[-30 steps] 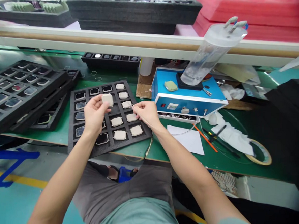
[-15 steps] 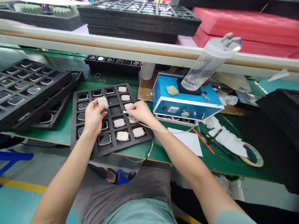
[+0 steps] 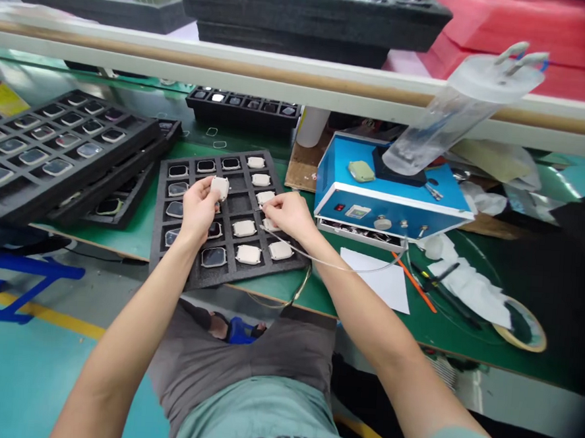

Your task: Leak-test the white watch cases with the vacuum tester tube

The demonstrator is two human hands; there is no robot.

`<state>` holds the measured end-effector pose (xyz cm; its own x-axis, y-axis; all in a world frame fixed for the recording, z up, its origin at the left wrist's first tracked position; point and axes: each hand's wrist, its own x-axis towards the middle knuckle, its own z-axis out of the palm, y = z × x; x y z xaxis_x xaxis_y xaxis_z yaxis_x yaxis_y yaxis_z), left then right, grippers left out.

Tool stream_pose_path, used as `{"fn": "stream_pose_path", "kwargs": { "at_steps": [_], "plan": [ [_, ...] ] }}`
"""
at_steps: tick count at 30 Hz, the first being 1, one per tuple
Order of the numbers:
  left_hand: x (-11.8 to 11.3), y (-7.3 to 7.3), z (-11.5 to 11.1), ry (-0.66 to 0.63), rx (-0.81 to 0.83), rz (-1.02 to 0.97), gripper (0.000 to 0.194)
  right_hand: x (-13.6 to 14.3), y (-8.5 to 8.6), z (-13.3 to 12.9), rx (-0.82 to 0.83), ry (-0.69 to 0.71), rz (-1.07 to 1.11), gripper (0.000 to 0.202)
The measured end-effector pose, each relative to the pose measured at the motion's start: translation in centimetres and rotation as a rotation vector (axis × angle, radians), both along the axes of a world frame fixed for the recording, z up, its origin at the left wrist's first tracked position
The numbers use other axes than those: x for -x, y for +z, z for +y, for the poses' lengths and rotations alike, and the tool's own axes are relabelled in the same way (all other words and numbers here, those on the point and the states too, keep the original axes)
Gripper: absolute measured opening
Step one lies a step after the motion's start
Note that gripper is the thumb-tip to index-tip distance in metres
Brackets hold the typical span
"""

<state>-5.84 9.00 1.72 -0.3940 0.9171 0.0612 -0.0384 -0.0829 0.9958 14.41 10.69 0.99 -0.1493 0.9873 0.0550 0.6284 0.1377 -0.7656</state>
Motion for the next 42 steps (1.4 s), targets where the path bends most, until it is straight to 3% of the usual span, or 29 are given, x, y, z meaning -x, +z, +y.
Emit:
{"fn": "stream_pose_path", "kwargs": {
  "at_steps": [4, 10, 14, 17, 19, 21, 25, 29, 32, 35, 42],
  "plan": [
    [0.7, -0.3, 1.1, -0.007, -0.019, 0.244, 0.034, -0.6, -0.6, -0.2, -0.055, -0.013, 0.086, 0.019],
    [2.3, -0.5, 3.2, -0.104, 0.056, 0.925, 0.017, -1.2, -0.2, -0.9, -0.044, 0.011, 0.137, 0.018],
    [1.8, 0.0, 1.5, -0.016, -0.049, 1.099, 0.019, -1.1, 0.4, -1.4, -0.041, 0.035, 0.11, 0.017],
    [0.5, 0.7, -1.1, -0.209, -0.106, 1.083, 0.015, -1.2, 0.7, -1.6, -0.034, 0.072, 0.121, 0.016],
    [-0.1, 0.8, -2.4, -0.402, -0.043, 1.081, 0.017, -1.3, 0.8, -1.6, -0.018, 0.104, 0.144, 0.017],
    [-0.4, 0.8, -3.1, -0.5, 0.009, 1.075, 0.02, -1.4, 0.7, -1.5, -0.007, 0.121, 0.162, 0.019],
    [-0.6, 0.8, -3.2, -0.454, 0.062, 0.907, 0.019, -1.7, 0.2, -1.3, -0.004, 0.11, 0.182, 0.02],
    [-1.3, 1.3, -3.1, -0.333, 0.141, 0.425, 0.033, -1.5, -0.2, -1.6, 0.012, 0.092, 0.264, 0.02],
    [-1.9, 1.4, -2.9, -0.357, 0.153, 0.151, 0.044, -0.8, -0.1, -2.1, 0.045, 0.126, 0.394, 0.019],
    [-2.2, 1.3, -2.7, -0.368, 0.174, 0.081, 0.047, -0.1, 0.2, -2.5, 0.101, 0.163, 0.486, 0.018],
    [-2.7, 1.4, -3.0, -0.344, 0.117, 0.129, 0.051, -0.1, 0.2, -2.5, 0.083, 0.171, 0.515, 0.02]
  ]
}}
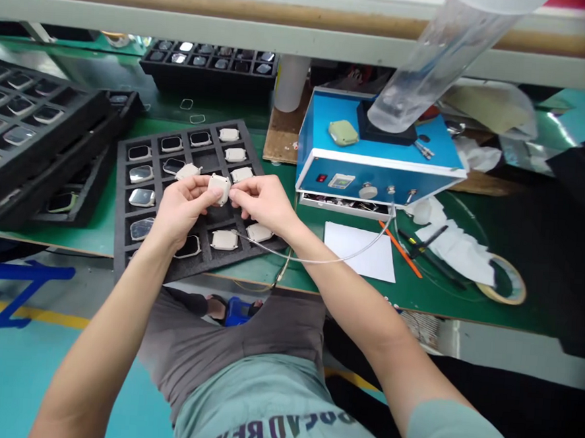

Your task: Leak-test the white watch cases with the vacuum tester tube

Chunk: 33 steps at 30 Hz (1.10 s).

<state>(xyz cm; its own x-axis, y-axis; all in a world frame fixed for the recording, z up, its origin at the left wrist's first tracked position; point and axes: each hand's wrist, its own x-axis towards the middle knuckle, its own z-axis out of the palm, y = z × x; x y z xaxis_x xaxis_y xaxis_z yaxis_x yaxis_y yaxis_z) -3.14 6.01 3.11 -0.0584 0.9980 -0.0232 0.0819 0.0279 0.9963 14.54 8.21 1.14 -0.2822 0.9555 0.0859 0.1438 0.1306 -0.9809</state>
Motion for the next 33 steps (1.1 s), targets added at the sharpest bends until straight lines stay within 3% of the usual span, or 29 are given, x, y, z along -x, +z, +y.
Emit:
{"fn": "stream_pose_path", "kwargs": {
  "at_steps": [8, 13, 17, 20, 23, 27, 30, 33],
  "plan": [
    [-0.3, 0.5, -0.6, -0.001, -0.03, 0.039, 0.048, -0.1, 0.1, -0.1, -0.01, -0.006, -0.018, 0.02],
    [-0.8, 0.9, -0.7, 0.045, -0.017, 0.071, 0.046, 0.0, 0.3, -0.2, 0.035, -0.099, -0.062, 0.014],
    [0.4, 1.2, -0.4, 0.161, -0.081, 0.061, 0.043, -0.8, 0.5, 0.4, 0.029, -0.206, -0.057, 0.011],
    [1.5, 1.2, -0.6, 0.14, -0.051, 0.099, 0.046, -1.4, 0.5, 1.0, 0.072, -0.224, 0.027, 0.013],
    [1.6, 1.0, -1.0, 0.012, 0.019, 0.298, 0.045, -1.5, 0.5, 1.2, 0.067, -0.227, 0.064, 0.014],
    [0.5, 1.3, -1.4, -0.144, 0.037, 0.857, 0.033, -1.4, 0.3, 1.2, 0.027, -0.224, 0.065, 0.015],
    [-0.1, 2.2, -1.5, -0.156, 0.052, 1.177, 0.035, -1.4, 0.3, 1.1, 0.019, -0.223, 0.077, 0.015],
    [0.3, 3.2, -0.7, -0.081, 0.05, 1.255, 0.039, -1.5, 0.5, 1.0, 0.022, -0.213, 0.073, 0.015]
  ]
}}
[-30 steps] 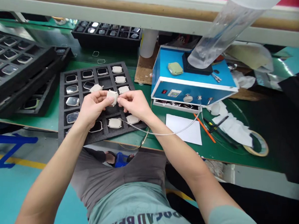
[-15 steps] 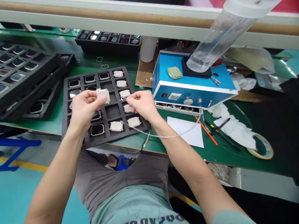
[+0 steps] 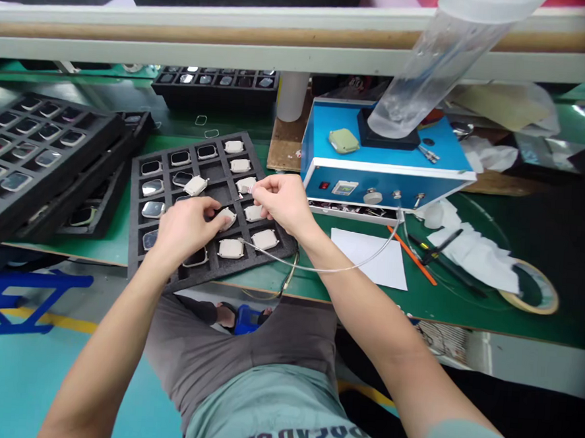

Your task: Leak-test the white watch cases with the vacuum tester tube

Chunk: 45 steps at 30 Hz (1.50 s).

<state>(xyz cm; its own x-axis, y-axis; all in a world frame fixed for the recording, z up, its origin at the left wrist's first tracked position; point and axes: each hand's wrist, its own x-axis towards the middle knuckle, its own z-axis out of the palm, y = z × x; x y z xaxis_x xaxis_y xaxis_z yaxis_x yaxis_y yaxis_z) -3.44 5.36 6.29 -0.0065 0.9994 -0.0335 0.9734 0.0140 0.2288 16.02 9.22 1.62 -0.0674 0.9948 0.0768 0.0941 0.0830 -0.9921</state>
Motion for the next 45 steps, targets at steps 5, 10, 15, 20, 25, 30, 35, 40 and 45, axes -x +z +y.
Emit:
{"fn": "stream_pose_path", "kwargs": {
  "at_steps": [5, 10, 15, 20, 25, 30, 35, 40, 45],
  "plan": [
    [2.1, -0.2, 3.7, 0.045, -0.172, 0.14, 0.044, -0.1, 0.2, -0.1, 0.0, 0.0, 0.04, 0.015],
    [3.1, -1.2, 5.4, 0.087, -0.163, 0.055, 0.035, 0.0, 0.4, -0.2, -0.007, 0.012, 0.007, 0.013],
    [1.4, -0.9, 2.6, 0.117, -0.33, -0.673, 0.04, 0.3, 0.8, -1.0, -0.062, 0.047, 0.006, 0.014],
    [-1.2, -1.5, -0.7, 0.163, -0.221, -1.39, 0.055, 0.9, 1.1, -2.0, -0.123, 0.1, -0.006, 0.017],
    [-1.6, -2.2, -0.8, 0.157, -0.185, -1.471, 0.053, 1.1, 0.8, -2.0, -0.178, 0.071, -0.07, 0.016],
    [-1.8, -2.2, -0.6, 0.148, -0.166, -1.469, 0.057, 1.0, 0.9, -1.8, -0.185, 0.055, -0.123, 0.014],
    [-2.1, -2.7, -0.6, 0.121, -0.185, -1.464, 0.057, 1.0, 0.9, -2.0, -0.214, 0.024, -0.177, 0.013],
    [-2.2, -3.0, -0.6, 0.1, -0.189, -1.445, 0.055, 1.1, 1.0, -2.2, -0.204, 0.038, -0.218, 0.013],
    [-2.2, -3.2, -1.0, 0.028, -0.207, -1.362, 0.052, 0.9, 1.2, -2.2, -0.2, 0.067, -0.232, 0.013]
  ]
}}
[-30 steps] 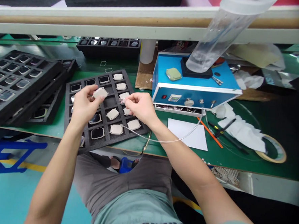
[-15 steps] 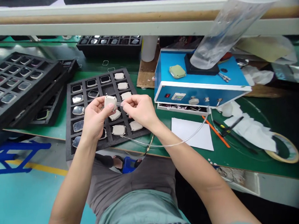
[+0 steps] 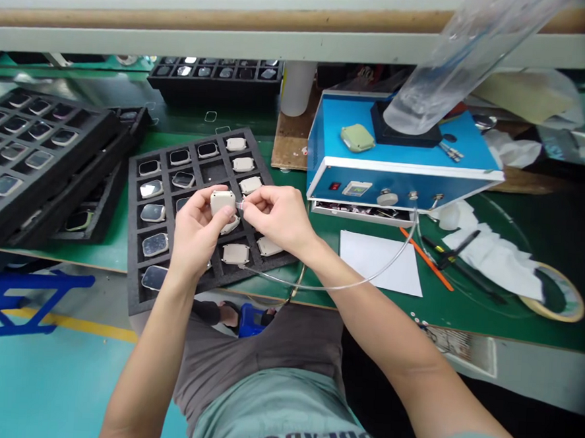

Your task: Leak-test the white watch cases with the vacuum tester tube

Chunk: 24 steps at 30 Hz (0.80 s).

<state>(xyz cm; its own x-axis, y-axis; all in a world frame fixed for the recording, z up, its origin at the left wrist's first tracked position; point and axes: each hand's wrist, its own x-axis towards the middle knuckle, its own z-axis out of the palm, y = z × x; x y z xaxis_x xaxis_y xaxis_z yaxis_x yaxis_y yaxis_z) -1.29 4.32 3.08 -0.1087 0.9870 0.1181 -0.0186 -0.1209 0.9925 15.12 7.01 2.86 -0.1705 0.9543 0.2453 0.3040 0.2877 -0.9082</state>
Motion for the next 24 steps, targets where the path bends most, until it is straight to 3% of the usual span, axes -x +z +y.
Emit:
{"fn": "stream_pose_path", "kwargs": {
  "at_steps": [6, 12, 16, 24],
  "plan": [
    [0.21, -0.09, -0.17, -0.047, 0.025, -0.007, 0.053, -0.34, 0.03, 0.28, -0.01, 0.095, 0.02, 0.013],
    [0.23, -0.44, -0.27, -0.058, 0.01, 0.035, 0.047, -0.01, -0.44, 0.23, 0.006, 0.088, 0.054, 0.014],
    [0.25, -0.56, -0.45, -0.037, -0.009, 0.09, 0.043, 0.07, -0.53, 0.25, 0.076, 0.142, 0.105, 0.019],
    [0.23, -0.48, -0.9, -0.143, 0.089, -0.108, 0.042, -0.11, 0.08, 0.38, 0.319, 0.327, 0.272, 0.033]
  ]
}}
